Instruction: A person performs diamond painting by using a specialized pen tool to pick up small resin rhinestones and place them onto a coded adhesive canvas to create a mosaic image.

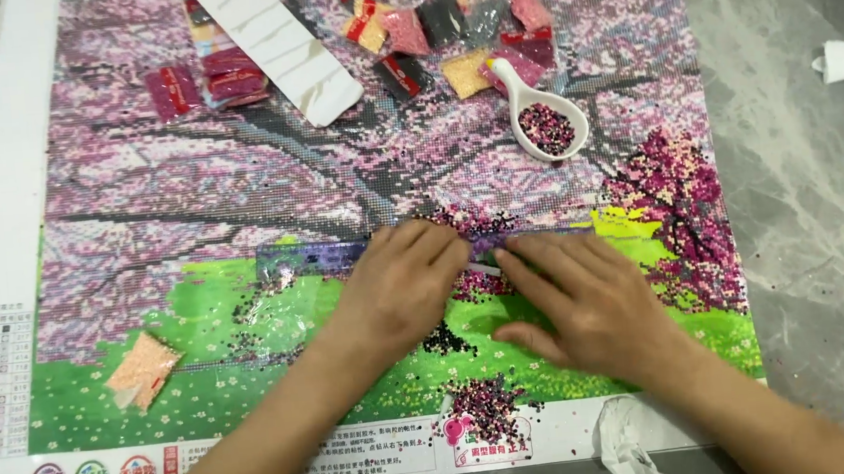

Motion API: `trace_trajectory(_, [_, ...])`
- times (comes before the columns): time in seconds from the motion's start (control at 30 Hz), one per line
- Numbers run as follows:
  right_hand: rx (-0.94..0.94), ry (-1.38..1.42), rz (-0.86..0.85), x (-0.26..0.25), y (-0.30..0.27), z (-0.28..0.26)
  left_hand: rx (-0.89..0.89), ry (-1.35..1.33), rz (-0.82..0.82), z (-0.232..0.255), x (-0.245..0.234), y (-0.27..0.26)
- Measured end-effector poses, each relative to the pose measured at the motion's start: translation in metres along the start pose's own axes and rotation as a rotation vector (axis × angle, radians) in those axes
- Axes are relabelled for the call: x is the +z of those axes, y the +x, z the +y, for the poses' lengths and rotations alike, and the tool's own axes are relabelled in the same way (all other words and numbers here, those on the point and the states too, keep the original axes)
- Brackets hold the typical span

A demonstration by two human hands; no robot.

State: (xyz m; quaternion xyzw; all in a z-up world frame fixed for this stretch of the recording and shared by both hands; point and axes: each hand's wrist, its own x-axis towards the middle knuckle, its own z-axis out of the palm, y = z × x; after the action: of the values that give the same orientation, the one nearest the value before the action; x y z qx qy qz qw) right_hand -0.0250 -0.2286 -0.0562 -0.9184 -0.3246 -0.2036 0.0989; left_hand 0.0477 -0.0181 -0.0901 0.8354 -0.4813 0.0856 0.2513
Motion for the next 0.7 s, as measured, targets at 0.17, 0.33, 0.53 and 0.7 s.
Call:
trace_trajectory(0.17, [0.123,-0.001,-0.127,0.01,-0.014,-0.013,0.02,0.123,0.013,0.003,0.005,-0.001])
trace_trajectory(0.33, [0.12,0.006,-0.093,0.009,-0.013,-0.014,-0.067,0.137,-0.23,0.015,-0.003,0.01])
trace_trajectory(0.53, [0.118,0.017,-0.088,0.01,-0.012,-0.012,-0.096,0.033,-0.294,0.024,-0.013,0.024])
trace_trajectory(0.7, [0.137,0.015,-0.131,0.011,-0.013,-0.011,-0.264,0.07,-0.318,0.009,-0.024,0.007])
